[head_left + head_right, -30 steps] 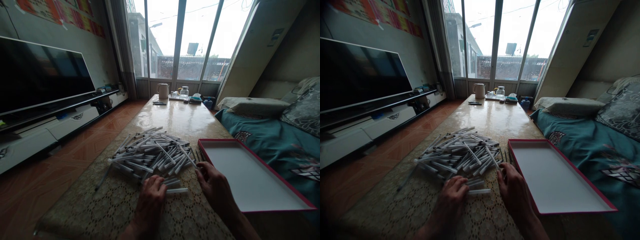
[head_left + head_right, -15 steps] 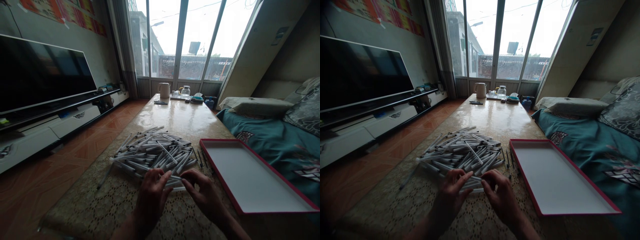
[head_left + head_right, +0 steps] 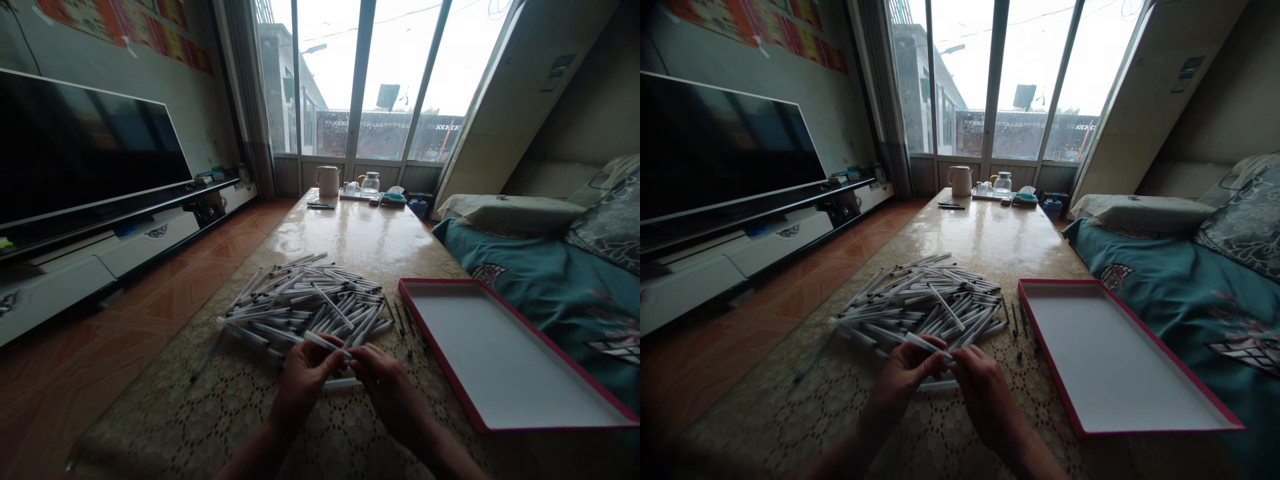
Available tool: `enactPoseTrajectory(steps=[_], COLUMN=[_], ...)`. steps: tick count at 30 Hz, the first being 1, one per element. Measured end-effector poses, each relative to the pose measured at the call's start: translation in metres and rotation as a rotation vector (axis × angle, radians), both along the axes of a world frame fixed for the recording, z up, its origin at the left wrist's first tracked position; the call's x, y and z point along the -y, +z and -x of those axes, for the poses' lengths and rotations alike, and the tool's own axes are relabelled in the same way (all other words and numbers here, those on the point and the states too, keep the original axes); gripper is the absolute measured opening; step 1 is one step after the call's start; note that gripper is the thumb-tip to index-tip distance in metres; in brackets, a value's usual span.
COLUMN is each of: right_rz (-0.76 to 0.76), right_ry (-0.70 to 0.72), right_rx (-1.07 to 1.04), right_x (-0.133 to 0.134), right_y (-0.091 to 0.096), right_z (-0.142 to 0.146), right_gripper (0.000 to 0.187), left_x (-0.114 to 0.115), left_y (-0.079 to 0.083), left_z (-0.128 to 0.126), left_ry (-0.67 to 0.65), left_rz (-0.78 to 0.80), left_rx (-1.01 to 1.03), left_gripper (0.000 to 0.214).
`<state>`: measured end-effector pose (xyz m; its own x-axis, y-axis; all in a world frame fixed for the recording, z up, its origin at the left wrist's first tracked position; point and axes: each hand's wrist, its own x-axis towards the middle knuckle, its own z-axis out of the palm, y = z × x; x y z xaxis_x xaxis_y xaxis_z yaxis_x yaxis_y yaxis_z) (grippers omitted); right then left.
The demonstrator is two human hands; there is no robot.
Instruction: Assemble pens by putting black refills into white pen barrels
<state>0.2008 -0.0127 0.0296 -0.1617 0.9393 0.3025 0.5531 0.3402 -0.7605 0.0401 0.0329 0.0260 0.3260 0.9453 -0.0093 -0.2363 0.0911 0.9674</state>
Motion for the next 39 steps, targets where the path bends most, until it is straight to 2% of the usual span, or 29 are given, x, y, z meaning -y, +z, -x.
enactPoseTrajectory(steps=[5, 10, 12, 16, 19, 22, 26, 29, 32, 34, 36, 39], right_rz=[0.03, 0.092, 0.164, 0.366, 0.397, 0.282, 0.056, -0.137, -0.26, -0.286, -0.275, -0.158], right_ry=[0.015, 0.045, 0.115, 0.312, 0.319, 0.252, 0.102, 0.048, -0.006, -0.116, -0.249, -0.251], right_rx=[0.15, 0.314, 0.273, 0.045, 0.021, 0.11, 0.406, 0.599, 0.691, 0.705, 0.647, 0.5], right_x=[-0.006, -0.003, -0.002, -0.001, 0.0, 0.003, 0.005, 0.005, 0.004, 0.003, 0.002, 0.003], right_y=[-0.009, -0.001, 0.004, 0.01, 0.008, -0.002, -0.016, -0.019, -0.016, -0.012, -0.008, -0.003], right_z=[-0.021, -0.028, -0.028, -0.028, -0.026, -0.023, -0.017, -0.018, -0.032, -0.048, -0.06, -0.062], right_gripper=[0.018, 0.023, 0.03, 0.036, 0.041, 0.04, 0.026, 0.023, 0.029, 0.031, 0.03, 0.029], left_x=[-0.01, -0.007, -0.005, -0.001, -0.001, -0.001, 0.002, 0.003, -0.001, -0.005, -0.007, -0.007], left_y=[-0.013, -0.013, -0.01, -0.009, -0.012, -0.015, -0.014, -0.011, -0.009, -0.007, -0.004, -0.002], left_z=[0.012, 0.015, 0.014, 0.013, 0.013, 0.014, 0.011, 0.008, 0.011, 0.016, 0.019, 0.016], left_ry=[-0.017, -0.08, -0.118, -0.148, -0.14, -0.151, -0.134, -0.095, -0.009, 0.078, 0.117, 0.09], left_rz=[-0.059, -0.15, -0.267, -0.628, -0.736, -0.734, -0.673, -0.527, -0.317, -0.172, -0.13, -0.319], left_rx=[-0.081, -0.242, -0.351, -0.565, -0.649, -0.703, -0.716, -0.665, -0.534, -0.426, -0.374, -0.482], left_gripper=[0.034, 0.027, 0.025, 0.021, 0.022, 0.025, 0.029, 0.035, 0.041, 0.044, 0.044, 0.036])
